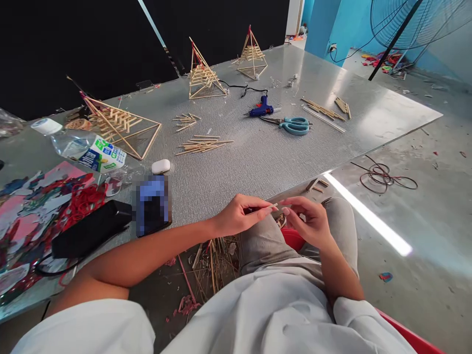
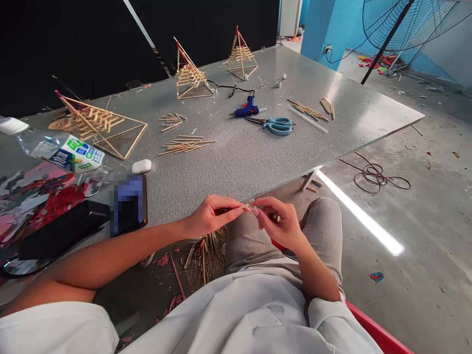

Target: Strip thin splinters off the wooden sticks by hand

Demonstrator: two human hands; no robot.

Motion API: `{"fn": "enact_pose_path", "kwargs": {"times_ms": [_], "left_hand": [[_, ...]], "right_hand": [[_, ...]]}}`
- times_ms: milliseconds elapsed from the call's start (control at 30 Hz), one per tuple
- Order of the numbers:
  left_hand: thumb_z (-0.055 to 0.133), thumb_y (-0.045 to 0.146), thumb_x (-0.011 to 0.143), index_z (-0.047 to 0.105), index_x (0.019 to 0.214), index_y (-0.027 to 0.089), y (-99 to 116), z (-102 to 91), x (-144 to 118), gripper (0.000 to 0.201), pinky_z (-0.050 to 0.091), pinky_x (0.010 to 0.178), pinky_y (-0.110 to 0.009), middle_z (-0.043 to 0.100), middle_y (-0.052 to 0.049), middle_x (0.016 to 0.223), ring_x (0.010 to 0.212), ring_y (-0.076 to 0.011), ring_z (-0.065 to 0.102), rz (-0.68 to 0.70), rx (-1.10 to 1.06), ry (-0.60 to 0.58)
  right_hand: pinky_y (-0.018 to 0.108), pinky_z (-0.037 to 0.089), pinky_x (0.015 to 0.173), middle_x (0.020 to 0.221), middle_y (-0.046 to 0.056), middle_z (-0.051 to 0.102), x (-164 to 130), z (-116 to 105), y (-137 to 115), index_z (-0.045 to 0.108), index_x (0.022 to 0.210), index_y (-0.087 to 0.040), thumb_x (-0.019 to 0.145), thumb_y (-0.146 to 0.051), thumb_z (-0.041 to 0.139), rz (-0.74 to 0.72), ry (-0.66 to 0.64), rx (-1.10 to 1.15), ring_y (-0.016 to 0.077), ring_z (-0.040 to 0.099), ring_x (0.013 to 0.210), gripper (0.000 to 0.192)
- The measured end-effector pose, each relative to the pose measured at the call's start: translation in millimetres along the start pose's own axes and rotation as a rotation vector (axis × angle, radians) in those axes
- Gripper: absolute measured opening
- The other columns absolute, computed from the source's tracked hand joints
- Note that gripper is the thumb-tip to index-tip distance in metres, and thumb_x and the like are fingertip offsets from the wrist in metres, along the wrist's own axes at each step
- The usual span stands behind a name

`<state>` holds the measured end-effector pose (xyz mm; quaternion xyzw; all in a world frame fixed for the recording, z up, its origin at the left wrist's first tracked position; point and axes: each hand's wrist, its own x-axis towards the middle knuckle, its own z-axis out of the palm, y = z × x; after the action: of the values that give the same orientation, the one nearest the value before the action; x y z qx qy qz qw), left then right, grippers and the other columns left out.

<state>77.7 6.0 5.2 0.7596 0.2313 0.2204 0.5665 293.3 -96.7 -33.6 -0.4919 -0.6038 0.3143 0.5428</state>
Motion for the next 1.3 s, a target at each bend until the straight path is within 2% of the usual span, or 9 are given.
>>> {"fn": "enact_pose_path", "kwargs": {"times_ms": [200, 333, 400, 600, 767, 900, 1133, 1300], "left_hand": [[0.074, 0.036, 0.1, 0.091, 0.104, 0.012, -2.5, -0.4, 1.3, 0.029, 0.034, 0.057, -0.022, 0.061, -0.001, 0.067, 0.063, -0.0102, 0.047, 0.063, 0.055, 0.002], [0.076, 0.038, 0.099, 0.091, 0.105, 0.014, -3.7, -0.3, 1.9, 0.029, 0.033, 0.057, -0.023, 0.06, -0.001, 0.069, 0.063, -0.0102, 0.047, 0.049, 0.05, 0.01], [0.078, 0.038, 0.097, 0.091, 0.104, 0.014, -2.2, -0.1, 3.0, 0.028, 0.033, 0.056, -0.023, 0.06, -0.001, 0.068, 0.062, -0.0097, 0.045, 0.033, 0.041, 0.024], [0.08, 0.041, 0.093, 0.089, 0.098, 0.011, 2.4, -1.4, 5.2, 0.032, 0.036, 0.055, -0.021, 0.069, -0.004, 0.072, 0.064, -0.0103, 0.051, -0.052, -0.042, 0.087], [0.085, 0.043, 0.087, 0.085, 0.108, 0.009, 1.0, -1.8, 4.0, 0.04, 0.03, 0.043, -0.019, 0.058, 0.004, 0.059, 0.046, -0.0052, 0.041, -0.235, -0.256, 0.118], [0.088, 0.042, 0.084, 0.084, 0.104, 0.009, -1.3, -0.3, 4.3, 0.039, 0.034, 0.039, -0.019, 0.065, 0.002, 0.063, 0.041, -0.0044, 0.047, -0.235, -0.295, 0.178], [0.09, 0.04, 0.085, 0.085, 0.098, 0.01, -4.1, 2.5, 4.5, 0.033, 0.038, 0.037, -0.018, 0.069, 0.0, 0.068, 0.04, -0.0041, 0.051, -0.209, -0.277, 0.229], [0.091, 0.047, 0.084, 0.082, 0.11, 0.009, -7.1, 2.1, 7.1, 0.046, 0.053, 0.043, -0.023, 0.078, -0.006, 0.083, 0.051, -0.0097, 0.063, -0.167, -0.391, 0.253]], "right_hand": [[0.023, 0.043, 0.048, 0.055, -0.004, 0.066, 6.5, 7.3, 5.5, 0.077, 0.11, -0.019, 0.103, -0.044, 0.073, 0.045, 0.004, 0.085, 0.01, 0.055, 0.044, 0.027], [0.023, 0.042, 0.046, 0.055, -0.003, 0.067, 6.8, 7.9, 7.9, 0.076, 0.098, -0.019, 0.102, -0.046, 0.074, 0.024, 0.006, 0.098, 0.01, 0.055, 0.043, 0.027], [0.023, 0.042, 0.047, 0.055, -0.003, 0.067, 6.6, 7.5, 8.9, 0.075, 0.098, -0.019, 0.102, -0.045, 0.073, 0.023, 0.014, 0.091, 0.0101, 0.055, 0.043, 0.026], [0.024, 0.04, 0.047, 0.055, -0.004, 0.065, 7.9, 1.3, 11.7, 0.074, 0.1, -0.019, 0.102, -0.046, 0.074, 0.057, 0.033, 0.112, 0.0097, 0.053, 0.043, 0.026], [0.023, 0.039, 0.046, 0.055, -0.004, 0.063, 10.8, -2.5, 13.5, 0.073, 0.1, -0.019, 0.102, -0.044, 0.073, 0.07, 0.049, 0.164, 0.0094, 0.052, 0.043, 0.025], [0.023, 0.04, 0.047, 0.056, -0.004, 0.063, 11.9, -4.8, 14.8, 0.073, 0.101, -0.02, 0.102, -0.046, 0.074, 0.079, 0.055, 0.147, 0.0098, 0.052, 0.044, 0.026], [0.023, 0.047, 0.051, 0.064, -0.002, 0.068, 11.7, -0.8, 17.3, 0.071, 0.097, -0.02, 0.103, -0.043, 0.072, 0.052, 0.035, 0.15, 0.0111, 0.06, 0.051, 0.024], [0.022, 0.045, 0.048, 0.061, -0.002, 0.067, 12.7, 7.7, 19.5, 0.069, 0.091, -0.02, 0.101, -0.044, 0.076, 0.096, 0.055, 0.181, 0.011, 0.059, 0.049, 0.027]]}}
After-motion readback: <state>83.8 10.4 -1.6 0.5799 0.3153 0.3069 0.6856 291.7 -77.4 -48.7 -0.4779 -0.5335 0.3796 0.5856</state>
